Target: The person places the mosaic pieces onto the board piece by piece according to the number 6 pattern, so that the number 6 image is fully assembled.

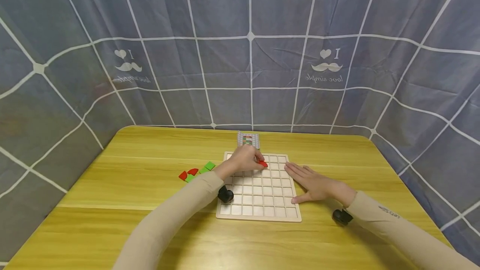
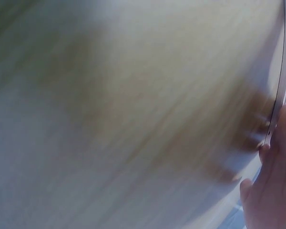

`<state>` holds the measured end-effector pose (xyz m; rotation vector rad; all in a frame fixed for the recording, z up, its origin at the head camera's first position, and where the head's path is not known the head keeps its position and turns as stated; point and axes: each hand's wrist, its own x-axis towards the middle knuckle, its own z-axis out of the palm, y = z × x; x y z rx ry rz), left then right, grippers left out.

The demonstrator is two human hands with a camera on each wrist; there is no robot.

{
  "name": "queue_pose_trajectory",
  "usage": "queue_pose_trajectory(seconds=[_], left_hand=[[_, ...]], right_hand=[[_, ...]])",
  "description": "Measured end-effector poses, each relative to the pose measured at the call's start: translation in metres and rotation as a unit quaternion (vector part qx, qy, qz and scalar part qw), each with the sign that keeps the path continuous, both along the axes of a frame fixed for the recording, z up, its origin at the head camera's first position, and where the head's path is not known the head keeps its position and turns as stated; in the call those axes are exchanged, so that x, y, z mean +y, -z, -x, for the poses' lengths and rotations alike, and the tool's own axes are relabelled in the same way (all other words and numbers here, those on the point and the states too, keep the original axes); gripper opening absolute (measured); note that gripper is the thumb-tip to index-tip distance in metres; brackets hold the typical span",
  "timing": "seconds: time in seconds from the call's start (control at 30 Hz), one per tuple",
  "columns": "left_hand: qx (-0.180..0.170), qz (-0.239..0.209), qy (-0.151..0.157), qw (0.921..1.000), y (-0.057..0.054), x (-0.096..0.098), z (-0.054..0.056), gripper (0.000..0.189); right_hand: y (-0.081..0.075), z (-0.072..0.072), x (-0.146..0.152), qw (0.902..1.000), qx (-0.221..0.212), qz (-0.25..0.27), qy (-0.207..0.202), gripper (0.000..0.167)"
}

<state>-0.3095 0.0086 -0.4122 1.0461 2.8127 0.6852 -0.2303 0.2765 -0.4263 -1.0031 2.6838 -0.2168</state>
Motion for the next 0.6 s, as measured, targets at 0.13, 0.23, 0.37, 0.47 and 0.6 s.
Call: queue_pose_trajectory(seconds=[0.13,0.23,0.37,0.47,0.6], left_hand=[[0.004,0.013,-0.002,0.9999,0.0028,0.0044,0.0016,0.022],[0.009,0.023,-0.003,0.9997,0.0044,0.0064,0.0023,0.021],[0.009,0.030,-0.002,0.9995,0.0052,0.0080,0.0027,0.021],[0.003,0.027,-0.001,0.9996,0.0048,0.0086,0.0026,0.021],[0.004,0.026,0.006,0.9996,0.0045,0.0087,0.0028,0.021]], right_hand=[[0.0003,0.0013,0.0002,1.0000,-0.003,-0.001,0.001,0.103],[0.0006,0.0016,-0.0001,1.0000,-0.004,-0.002,0.002,0.103],[0.0005,0.0011,-0.0005,1.0000,-0.003,-0.006,0.003,0.103],[0.0004,0.0007,-0.0002,1.0000,-0.002,-0.008,0.003,0.104],[-0.0005,0.0005,0.0003,1.0000,-0.004,-0.007,0.002,0.103]])
